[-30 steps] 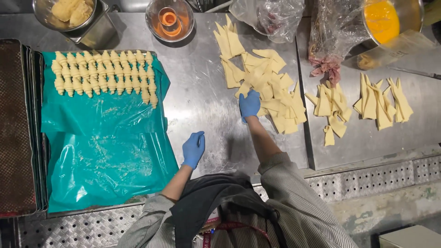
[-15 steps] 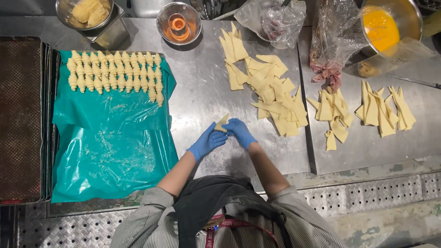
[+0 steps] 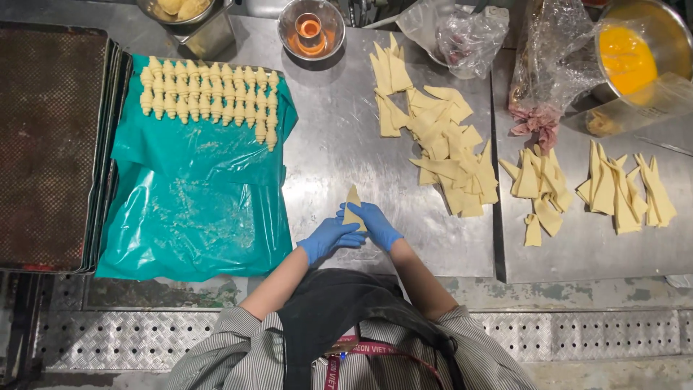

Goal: Shape triangular dough pieces into croissants and arrange them on a tray.

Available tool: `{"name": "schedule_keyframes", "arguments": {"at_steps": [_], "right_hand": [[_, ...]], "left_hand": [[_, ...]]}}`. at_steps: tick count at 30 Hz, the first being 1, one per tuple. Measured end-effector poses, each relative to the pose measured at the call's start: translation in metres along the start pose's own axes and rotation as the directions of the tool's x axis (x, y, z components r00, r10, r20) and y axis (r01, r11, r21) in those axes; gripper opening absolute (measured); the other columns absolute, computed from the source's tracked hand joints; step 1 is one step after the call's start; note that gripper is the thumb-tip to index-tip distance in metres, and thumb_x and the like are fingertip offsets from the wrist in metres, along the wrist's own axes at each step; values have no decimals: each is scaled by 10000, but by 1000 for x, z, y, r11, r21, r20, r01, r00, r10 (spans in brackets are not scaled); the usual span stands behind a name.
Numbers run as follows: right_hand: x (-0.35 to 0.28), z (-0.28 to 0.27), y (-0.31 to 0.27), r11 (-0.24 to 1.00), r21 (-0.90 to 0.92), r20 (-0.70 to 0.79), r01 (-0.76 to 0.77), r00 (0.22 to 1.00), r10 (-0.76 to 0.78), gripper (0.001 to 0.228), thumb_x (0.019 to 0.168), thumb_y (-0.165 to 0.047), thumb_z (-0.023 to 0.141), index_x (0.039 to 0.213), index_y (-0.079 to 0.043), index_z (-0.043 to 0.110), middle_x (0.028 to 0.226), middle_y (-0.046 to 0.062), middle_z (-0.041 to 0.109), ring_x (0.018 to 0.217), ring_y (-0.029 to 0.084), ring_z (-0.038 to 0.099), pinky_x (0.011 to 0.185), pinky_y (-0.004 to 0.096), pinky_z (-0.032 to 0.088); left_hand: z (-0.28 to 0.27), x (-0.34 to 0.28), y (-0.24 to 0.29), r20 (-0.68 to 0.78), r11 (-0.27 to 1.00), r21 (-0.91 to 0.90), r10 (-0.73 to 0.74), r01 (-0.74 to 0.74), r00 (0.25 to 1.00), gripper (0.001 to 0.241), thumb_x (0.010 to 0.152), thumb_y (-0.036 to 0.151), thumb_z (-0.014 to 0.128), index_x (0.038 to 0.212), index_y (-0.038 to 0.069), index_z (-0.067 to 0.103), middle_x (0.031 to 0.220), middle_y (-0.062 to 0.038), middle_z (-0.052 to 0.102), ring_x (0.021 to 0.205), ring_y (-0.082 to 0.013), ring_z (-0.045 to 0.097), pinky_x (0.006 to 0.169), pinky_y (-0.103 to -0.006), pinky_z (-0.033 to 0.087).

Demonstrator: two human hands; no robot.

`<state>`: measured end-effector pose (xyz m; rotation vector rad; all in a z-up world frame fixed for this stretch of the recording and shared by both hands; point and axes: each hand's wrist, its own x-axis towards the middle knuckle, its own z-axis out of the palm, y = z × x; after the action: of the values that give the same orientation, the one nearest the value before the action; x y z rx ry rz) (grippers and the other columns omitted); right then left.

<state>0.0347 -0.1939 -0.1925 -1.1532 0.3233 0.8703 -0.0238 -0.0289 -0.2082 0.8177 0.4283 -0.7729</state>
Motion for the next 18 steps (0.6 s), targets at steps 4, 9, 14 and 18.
{"name": "schedule_keyframes", "arguments": {"at_steps": [4, 9, 14, 18], "right_hand": [[1, 18, -11, 990, -138, 37, -22, 999, 27, 444, 964, -230, 667, 1304, 55, 641, 1112, 179, 739, 977, 244, 725, 883, 329, 590], [13, 25, -16, 975, -222, 19, -1, 1000, 6, 446, 959, -224, 686, 1270, 95, 667, 1103, 182, 761, 970, 247, 749, 865, 319, 604], [53, 12, -33, 975, -219, -6, -31, 1000, 30, 435, 961, -248, 672, 1233, 91, 653, 1060, 201, 759, 910, 286, 758, 819, 387, 626], [76, 12, -51, 969, -246, 20, 0, 1000, 5, 398, 982, -252, 631, 1205, 77, 651, 1049, 196, 757, 880, 275, 754, 808, 412, 640]], "left_hand": [[-5, -8, -3, -30, 999, -11, 50, -50, 998, 394, 940, 197, 706, 1223, -66, 627, 1095, -185, 742, 916, -272, 771, 824, -375, 634], [0, -17, 3, -123, 998, 37, 61, -57, 991, 438, 902, 250, 748, 1215, -28, 619, 1069, -191, 746, 806, -241, 753, 712, -349, 611], [-16, -7, -13, -109, 998, 65, -3, 10, 994, 456, 912, 283, 754, 1194, -68, 676, 1085, -168, 779, 748, -196, 731, 711, -327, 619], [-26, -1, -23, -112, 993, 86, -68, 78, 991, 474, 906, 311, 742, 1203, -55, 689, 1099, -140, 787, 720, -184, 730, 705, -308, 613]]}}
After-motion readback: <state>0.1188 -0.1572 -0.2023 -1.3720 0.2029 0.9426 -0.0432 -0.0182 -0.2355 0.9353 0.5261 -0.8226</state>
